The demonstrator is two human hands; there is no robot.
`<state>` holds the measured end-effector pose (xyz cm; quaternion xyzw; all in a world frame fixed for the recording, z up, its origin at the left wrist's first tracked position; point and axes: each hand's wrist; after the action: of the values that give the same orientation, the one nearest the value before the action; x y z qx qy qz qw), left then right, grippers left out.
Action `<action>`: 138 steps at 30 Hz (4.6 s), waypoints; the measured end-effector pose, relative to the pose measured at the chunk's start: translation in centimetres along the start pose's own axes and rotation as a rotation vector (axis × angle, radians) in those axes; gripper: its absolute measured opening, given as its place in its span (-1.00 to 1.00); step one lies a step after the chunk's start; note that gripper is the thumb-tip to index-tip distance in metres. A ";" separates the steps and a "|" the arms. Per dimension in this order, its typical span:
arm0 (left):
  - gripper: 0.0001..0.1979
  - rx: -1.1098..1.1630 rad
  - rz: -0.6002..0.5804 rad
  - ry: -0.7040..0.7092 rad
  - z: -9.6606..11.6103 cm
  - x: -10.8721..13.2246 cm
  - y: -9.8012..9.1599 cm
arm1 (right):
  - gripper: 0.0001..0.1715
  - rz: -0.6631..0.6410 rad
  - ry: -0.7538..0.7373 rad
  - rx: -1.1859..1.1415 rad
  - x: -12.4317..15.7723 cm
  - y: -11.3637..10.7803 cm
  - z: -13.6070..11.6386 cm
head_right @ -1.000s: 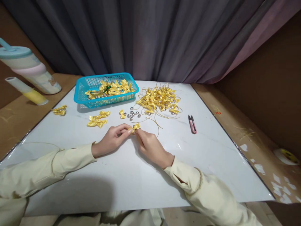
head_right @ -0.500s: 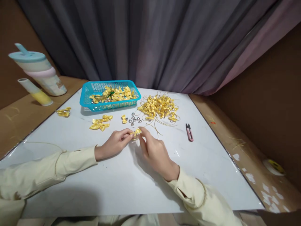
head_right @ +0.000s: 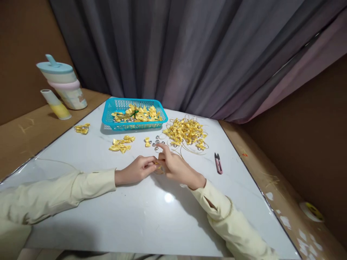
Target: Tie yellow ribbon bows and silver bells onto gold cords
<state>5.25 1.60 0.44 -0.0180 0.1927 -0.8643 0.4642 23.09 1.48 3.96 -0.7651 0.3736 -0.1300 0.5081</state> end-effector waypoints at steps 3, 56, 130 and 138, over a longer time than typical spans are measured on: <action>-0.82 0.046 -0.005 -0.015 -0.2 -0.2 0.0 | -0.29 0.087 -0.031 0.002 -0.1 0.7 0.2; -0.68 0.375 -0.389 -0.081 0.4 -0.2 -0.4 | -0.70 -0.030 0.382 -0.277 3.2 -2.0 0.3; -0.79 0.219 -0.167 -0.093 0.7 -0.1 -0.1 | -0.62 0.116 0.513 -0.947 3.4 0.1 0.5; -0.77 0.242 -0.186 -0.120 0.6 -0.1 -0.1 | -0.49 -0.206 0.528 -1.011 3.4 0.5 1.2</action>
<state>5.35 1.50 1.00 -0.0313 0.0565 -0.9178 0.3918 25.87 -0.21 2.38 -0.8868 0.4270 -0.1707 -0.0462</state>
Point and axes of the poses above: each hand's wrist, its own x-axis away from the middle knuckle, its own y-axis out of the palm, z = x × y, and after that the axes turned 3 degrees about x, right-handed
